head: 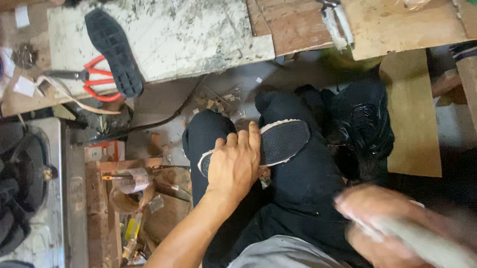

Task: The person sits on the floor and attaches rubber soles to shoe uppers, pressing and hammering the sole onto the shoe with a hammer, trimming the sole edge with a knife, and placing the finished shoe on a shelf with other completed shoes.

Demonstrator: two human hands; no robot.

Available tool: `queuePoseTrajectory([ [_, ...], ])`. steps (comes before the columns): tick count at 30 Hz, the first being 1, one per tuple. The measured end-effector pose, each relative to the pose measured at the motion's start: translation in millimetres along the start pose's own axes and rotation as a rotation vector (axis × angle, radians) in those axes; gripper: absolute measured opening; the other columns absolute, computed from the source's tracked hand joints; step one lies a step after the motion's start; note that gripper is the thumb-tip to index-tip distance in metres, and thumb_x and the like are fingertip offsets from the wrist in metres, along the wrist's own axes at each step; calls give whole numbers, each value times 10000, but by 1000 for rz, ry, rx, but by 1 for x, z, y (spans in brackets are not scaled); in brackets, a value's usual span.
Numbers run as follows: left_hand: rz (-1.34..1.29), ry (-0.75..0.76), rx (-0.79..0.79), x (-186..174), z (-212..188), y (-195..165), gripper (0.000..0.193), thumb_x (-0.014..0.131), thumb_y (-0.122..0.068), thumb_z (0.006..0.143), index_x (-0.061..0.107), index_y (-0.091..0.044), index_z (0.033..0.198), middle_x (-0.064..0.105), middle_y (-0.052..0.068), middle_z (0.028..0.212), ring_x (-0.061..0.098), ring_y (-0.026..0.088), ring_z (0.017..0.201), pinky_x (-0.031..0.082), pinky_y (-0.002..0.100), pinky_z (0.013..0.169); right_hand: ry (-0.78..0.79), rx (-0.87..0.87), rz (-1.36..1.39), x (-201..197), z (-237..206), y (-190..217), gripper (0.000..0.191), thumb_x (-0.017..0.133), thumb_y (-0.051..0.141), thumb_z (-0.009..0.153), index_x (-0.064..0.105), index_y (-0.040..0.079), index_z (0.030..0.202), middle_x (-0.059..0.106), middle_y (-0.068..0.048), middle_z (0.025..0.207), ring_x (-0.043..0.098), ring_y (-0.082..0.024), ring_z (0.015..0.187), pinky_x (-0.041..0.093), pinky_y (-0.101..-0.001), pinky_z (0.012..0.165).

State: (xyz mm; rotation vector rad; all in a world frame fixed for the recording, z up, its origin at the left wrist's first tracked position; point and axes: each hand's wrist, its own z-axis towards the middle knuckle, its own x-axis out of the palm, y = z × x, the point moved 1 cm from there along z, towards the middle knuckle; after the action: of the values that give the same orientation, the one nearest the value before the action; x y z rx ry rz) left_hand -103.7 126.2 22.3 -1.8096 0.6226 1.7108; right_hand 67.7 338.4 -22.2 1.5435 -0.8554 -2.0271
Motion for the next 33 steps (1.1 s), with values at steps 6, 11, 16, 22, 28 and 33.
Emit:
queuePoseTrajectory([
  [6,169,-101,39,9,0,-1,694,746,-338,828,542,23,1384,632,51,979,631,203,870,482,356,744,51,233,215,-6,22,8,445,731,282,885,615,-12,1198,714,-165,844,691,-303,726,563,-389,646],
  [11,63,-26,6,5,-5,-9,891,769,-503,728,525,62,1373,615,86,917,614,252,828,472,400,707,-143,0,921,-31,19,33,204,744,243,988,729,43,1026,705,-113,782,692,-226,710,567,-365,675],
  [16,-4,2,20,-6,2,-8,1035,807,-566,635,492,74,1384,608,87,931,609,258,858,465,402,724,152,612,77,-28,36,23,349,704,242,843,649,-25,1061,686,-173,642,678,-283,557,530,-413,548],
  [22,43,71,13,-7,4,-8,998,802,-556,691,479,65,1402,614,82,930,616,249,857,467,397,721,-272,-125,1160,-30,14,5,255,651,310,1012,695,65,1065,676,-130,804,669,-258,764,548,-410,745],
  [28,14,35,45,-7,8,-3,973,796,-563,706,493,60,1389,627,88,931,628,260,851,473,409,726,-56,480,336,-8,-8,-9,357,736,160,849,650,-20,1144,650,-154,684,601,-279,538,507,-394,492],
  [33,-26,114,23,-8,8,0,1026,801,-582,658,474,53,1394,630,97,957,627,267,874,475,421,746,-186,-124,-17,-8,5,12,306,756,264,895,611,68,1079,659,-88,771,631,-227,667,534,-343,629],
])
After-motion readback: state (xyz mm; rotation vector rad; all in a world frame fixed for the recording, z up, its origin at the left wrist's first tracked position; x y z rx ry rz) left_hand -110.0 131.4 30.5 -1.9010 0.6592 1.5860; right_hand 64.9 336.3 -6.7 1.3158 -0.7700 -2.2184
